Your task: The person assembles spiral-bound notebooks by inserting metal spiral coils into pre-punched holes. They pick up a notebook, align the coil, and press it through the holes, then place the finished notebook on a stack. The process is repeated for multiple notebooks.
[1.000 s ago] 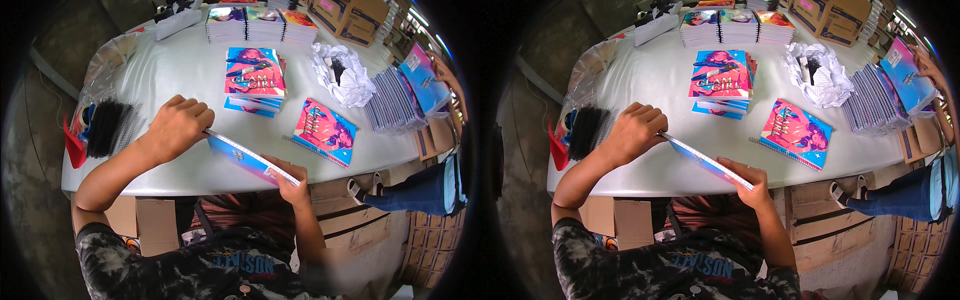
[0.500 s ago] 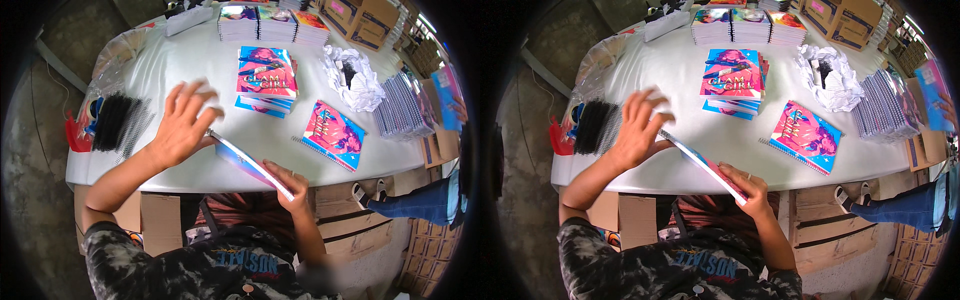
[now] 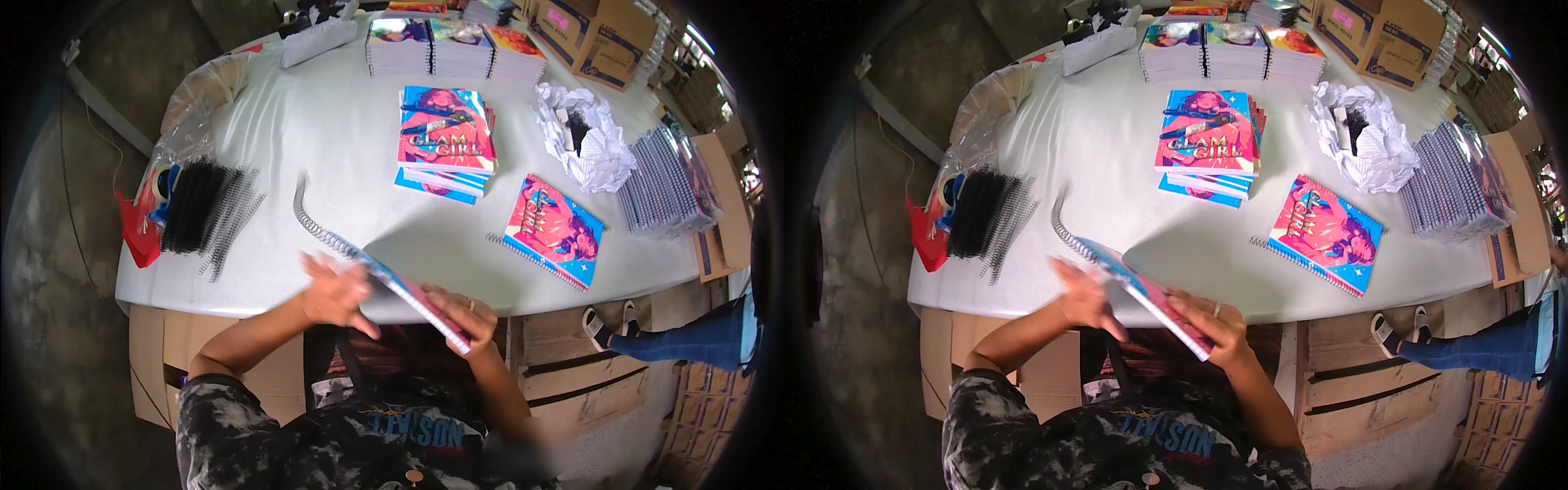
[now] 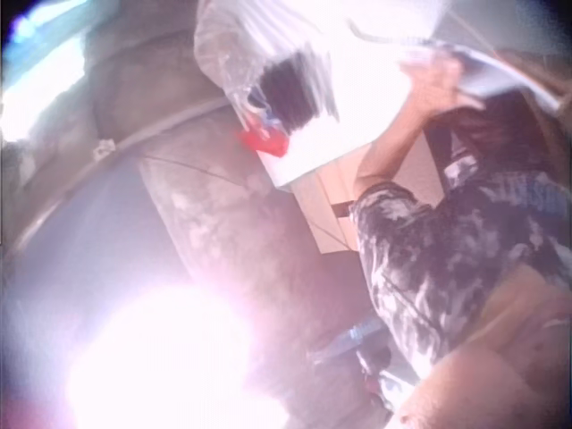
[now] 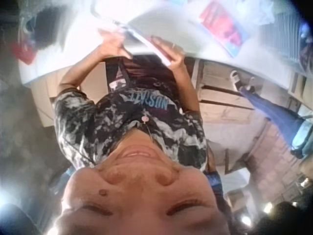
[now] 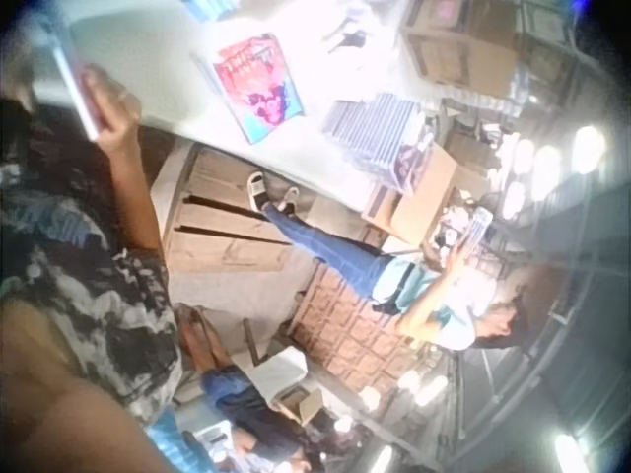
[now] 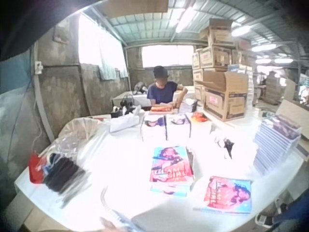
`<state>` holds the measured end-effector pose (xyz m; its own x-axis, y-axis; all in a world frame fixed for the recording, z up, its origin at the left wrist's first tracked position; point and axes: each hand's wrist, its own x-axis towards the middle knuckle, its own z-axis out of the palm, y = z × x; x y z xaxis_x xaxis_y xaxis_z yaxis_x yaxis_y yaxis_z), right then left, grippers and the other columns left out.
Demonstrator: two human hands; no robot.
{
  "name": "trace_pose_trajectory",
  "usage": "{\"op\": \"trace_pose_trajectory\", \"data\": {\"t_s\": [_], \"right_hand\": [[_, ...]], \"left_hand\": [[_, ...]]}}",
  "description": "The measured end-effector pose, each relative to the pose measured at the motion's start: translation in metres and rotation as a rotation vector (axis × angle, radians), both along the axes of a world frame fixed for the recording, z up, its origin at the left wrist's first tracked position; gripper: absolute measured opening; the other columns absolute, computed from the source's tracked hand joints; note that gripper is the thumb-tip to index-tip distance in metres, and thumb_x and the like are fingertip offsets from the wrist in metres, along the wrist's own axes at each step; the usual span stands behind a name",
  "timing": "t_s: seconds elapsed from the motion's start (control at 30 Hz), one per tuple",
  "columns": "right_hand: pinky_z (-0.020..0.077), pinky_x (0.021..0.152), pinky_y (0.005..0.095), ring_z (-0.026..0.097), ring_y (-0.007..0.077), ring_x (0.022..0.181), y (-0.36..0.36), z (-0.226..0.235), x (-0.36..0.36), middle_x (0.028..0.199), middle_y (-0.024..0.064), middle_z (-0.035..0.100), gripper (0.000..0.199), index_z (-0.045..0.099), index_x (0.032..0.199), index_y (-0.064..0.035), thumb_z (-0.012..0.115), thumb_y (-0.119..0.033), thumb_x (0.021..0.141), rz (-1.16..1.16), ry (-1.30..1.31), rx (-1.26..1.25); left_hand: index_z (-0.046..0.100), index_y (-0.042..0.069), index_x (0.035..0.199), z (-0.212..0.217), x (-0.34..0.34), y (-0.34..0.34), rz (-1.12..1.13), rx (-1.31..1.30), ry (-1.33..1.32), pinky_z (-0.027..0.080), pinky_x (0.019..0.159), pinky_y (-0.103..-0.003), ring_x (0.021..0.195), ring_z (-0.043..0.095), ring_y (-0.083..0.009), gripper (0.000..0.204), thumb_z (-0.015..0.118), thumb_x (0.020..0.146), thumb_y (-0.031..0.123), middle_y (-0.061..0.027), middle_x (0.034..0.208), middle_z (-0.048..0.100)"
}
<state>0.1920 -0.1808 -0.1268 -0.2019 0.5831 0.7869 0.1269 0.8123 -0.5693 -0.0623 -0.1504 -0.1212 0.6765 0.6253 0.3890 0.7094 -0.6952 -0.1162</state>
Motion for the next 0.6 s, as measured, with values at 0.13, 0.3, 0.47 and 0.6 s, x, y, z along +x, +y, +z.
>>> {"op": "trace_pose_trajectory", "data": {"t_s": [0.13, 0.3, 0.47, 0.6], "right_hand": [[0.0519, 0.078, 0.0375, 0.067, 0.0307, 0.085, -0.001, 0.003, -0.005, 0.089, 0.0211, 0.067, 0.021, 0.063, 0.099, 0.0053, 0.059, -0.001, 0.080, 0.090, -0.057, 0.029], [0.0520, 0.078, 0.0380, 0.067, 0.0306, 0.085, 0.002, 0.007, -0.004, 0.091, 0.0211, 0.066, 0.020, 0.064, 0.097, 0.0048, 0.060, -0.004, 0.080, 0.016, -0.023, 0.036], [0.0514, 0.078, 0.0376, 0.066, 0.0311, 0.087, 0.000, 0.005, -0.009, 0.093, 0.0209, 0.066, 0.020, 0.064, 0.098, 0.0046, 0.057, -0.001, 0.080, 0.030, -0.003, -0.032], [0.0515, 0.078, 0.0361, 0.066, 0.0308, 0.088, 0.003, 0.004, -0.004, 0.094, 0.0212, 0.066, 0.024, 0.064, 0.100, 0.0058, 0.054, 0.003, 0.078, 0.015, 0.010, -0.026]], "left_hand": [[0.018, -0.007, 0.138, 0.008, 0.000, 0.028, 0.110, 0.414, -0.571, -0.002, 0.100, -0.065, 0.133, -0.002, -0.0488, 0.110, 0.021, 0.074, 0.082, -0.0334, 0.144, -0.001], [0.020, 0.002, 0.142, -0.023, -0.002, -0.009, -0.264, 0.382, -0.276, -0.003, 0.101, -0.064, 0.134, 0.005, -0.0481, 0.103, 0.026, 0.075, 0.081, -0.0342, 0.143, 0.005], [0.020, -0.008, 0.138, -0.030, 0.026, -0.008, -0.145, 0.227, -0.471, 0.006, 0.104, -0.060, 0.133, 0.012, -0.0476, 0.102, 0.031, 0.079, 0.074, -0.0365, 0.139, 0.014], [0.024, -0.010, 0.135, 0.024, 0.011, 0.011, -0.193, 0.502, -0.463, 0.000, 0.104, -0.061, 0.134, 0.003, -0.0473, 0.111, 0.034, 0.071, 0.080, -0.0285, 0.144, 0.004]]}}
